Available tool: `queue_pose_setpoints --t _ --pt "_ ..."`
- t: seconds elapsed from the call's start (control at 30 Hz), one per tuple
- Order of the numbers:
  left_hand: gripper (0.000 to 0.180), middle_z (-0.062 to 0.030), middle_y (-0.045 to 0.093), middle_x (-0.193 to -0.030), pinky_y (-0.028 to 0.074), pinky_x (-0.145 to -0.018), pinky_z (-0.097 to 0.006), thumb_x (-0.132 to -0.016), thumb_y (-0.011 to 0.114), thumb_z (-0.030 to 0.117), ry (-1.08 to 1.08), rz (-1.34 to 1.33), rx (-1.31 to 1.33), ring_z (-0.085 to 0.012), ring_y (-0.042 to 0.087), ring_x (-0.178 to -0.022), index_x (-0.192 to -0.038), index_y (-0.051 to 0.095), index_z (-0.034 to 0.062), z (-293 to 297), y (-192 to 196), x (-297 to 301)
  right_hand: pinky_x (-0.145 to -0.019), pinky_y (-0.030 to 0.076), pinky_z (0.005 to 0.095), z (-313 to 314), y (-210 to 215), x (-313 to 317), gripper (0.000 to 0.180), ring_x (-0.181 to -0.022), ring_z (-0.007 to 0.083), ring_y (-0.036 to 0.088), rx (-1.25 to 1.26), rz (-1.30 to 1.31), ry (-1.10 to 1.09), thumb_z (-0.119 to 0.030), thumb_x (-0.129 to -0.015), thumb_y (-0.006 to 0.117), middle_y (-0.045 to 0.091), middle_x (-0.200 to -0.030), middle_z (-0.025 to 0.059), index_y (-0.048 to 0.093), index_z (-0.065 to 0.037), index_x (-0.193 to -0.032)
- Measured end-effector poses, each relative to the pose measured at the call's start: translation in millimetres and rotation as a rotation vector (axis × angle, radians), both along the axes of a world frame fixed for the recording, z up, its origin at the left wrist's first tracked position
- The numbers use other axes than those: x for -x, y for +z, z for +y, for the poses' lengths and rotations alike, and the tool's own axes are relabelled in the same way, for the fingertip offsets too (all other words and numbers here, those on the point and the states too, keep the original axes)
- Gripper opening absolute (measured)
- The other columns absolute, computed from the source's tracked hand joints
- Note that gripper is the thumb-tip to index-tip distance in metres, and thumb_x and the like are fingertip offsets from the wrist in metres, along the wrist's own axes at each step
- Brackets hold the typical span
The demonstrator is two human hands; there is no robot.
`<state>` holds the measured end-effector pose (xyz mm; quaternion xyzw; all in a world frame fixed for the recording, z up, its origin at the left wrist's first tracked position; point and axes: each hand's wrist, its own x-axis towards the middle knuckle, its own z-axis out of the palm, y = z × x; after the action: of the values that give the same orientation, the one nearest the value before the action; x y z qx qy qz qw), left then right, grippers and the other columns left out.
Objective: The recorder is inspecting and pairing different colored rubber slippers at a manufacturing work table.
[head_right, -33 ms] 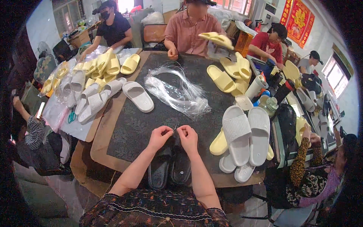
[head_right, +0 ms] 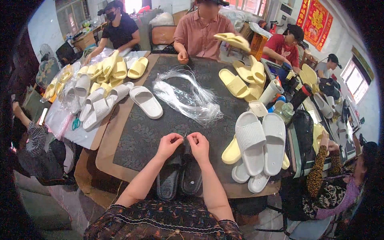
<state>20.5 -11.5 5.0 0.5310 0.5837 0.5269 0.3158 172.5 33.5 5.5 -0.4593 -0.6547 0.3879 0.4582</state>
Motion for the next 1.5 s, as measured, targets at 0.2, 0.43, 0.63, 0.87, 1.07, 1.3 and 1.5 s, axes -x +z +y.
queue_pose_setpoints --t 0.2,0.43,0.63,0.87,1.07,1.3,1.5 --pt "0.018 -0.0031 0.066 -0.076 0.048 -0.064 -0.025 -0.078 0.069 0.011 0.027 -0.081 0.007 -0.0085 0.06 -0.069 -0.094 0.064 0.0024 0.9 1.3 0.4 -0.058 0.04 0.0272 -0.6 2.0 0.4 0.012 -0.061 0.0113 0.046 -0.149 -0.079 0.057 -0.014 -0.081 0.068 0.051 -0.062 0.0008 0.065 -0.003 -0.084" --pt "0.026 -0.0018 0.065 -0.073 0.047 -0.063 -0.025 -0.077 0.07 0.01 -0.005 -0.06 0.03 -0.0078 0.058 -0.067 -0.099 0.06 0.0026 0.4 2.0 3.3 -0.062 0.042 0.0327 -1.5 4.5 0.9 0.013 -0.064 0.0188 0.05 -0.147 -0.112 0.036 -0.016 -0.079 0.069 0.053 -0.062 0.0036 0.067 -0.005 -0.085" --pt "0.025 -0.0017 0.064 -0.072 0.046 -0.062 -0.024 -0.077 0.07 0.011 -0.006 -0.074 0.031 -0.0072 0.057 -0.066 -0.099 0.061 0.0026 0.6 2.1 1.9 -0.06 0.041 0.029 -0.2 -0.9 0.9 0.014 -0.062 0.0141 0.049 -0.018 -0.051 -0.027 -0.015 -0.08 0.069 0.052 -0.061 0.0026 0.067 -0.004 -0.088" --pt "0.025 -0.0017 0.064 -0.072 0.046 -0.062 -0.025 -0.077 0.07 0.012 0.011 -0.061 0.027 -0.0078 0.058 -0.067 -0.099 0.061 0.0027 0.0 4.7 0.4 -0.061 0.04 0.0287 0.3 2.7 -1.8 0.015 -0.06 0.0128 0.046 -0.147 -0.219 0.093 -0.016 -0.081 0.068 0.046 -0.057 0.0011 0.067 -0.003 -0.09" --pt "0.025 -0.0028 0.064 -0.072 0.047 -0.062 -0.026 -0.077 0.07 0.012 0.016 -0.042 0.04 -0.0089 0.058 -0.066 -0.099 0.061 0.0037 0.2 2.2 2.7 -0.062 0.041 0.0294 -0.3 5.4 -0.2 0.016 -0.062 0.0121 0.048 -0.016 -0.122 0.022 -0.018 -0.081 0.068 0.048 -0.057 0.0004 0.068 -0.005 -0.09" --pt "0.025 -0.0032 0.064 -0.073 0.047 -0.062 -0.026 -0.077 0.07 0.012 0.004 -0.047 0.04 -0.009 0.058 -0.066 -0.098 0.061 0.0034 1.1 2.4 2.2 -0.061 0.041 0.0263 -0.2 1.9 -1.1 0.013 -0.062 0.0097 0.048 0.013 -0.06 0.042 -0.015 -0.082 0.067 0.05 -0.06 -0.0015 0.069 -0.005 -0.09" --pt "0.025 -0.0029 0.065 -0.073 0.047 -0.062 -0.026 -0.077 0.07 0.011 -0.008 -0.06 0.034 -0.0093 0.058 -0.066 -0.099 0.061 0.003 0.5 5.0 1.5 -0.059 0.041 0.0261 0.5 0.9 -1.5 0.014 -0.061 0.0092 0.048 0.039 -0.05 0.046 -0.015 -0.081 0.068 0.051 -0.06 -0.0009 0.07 -0.005 -0.091"
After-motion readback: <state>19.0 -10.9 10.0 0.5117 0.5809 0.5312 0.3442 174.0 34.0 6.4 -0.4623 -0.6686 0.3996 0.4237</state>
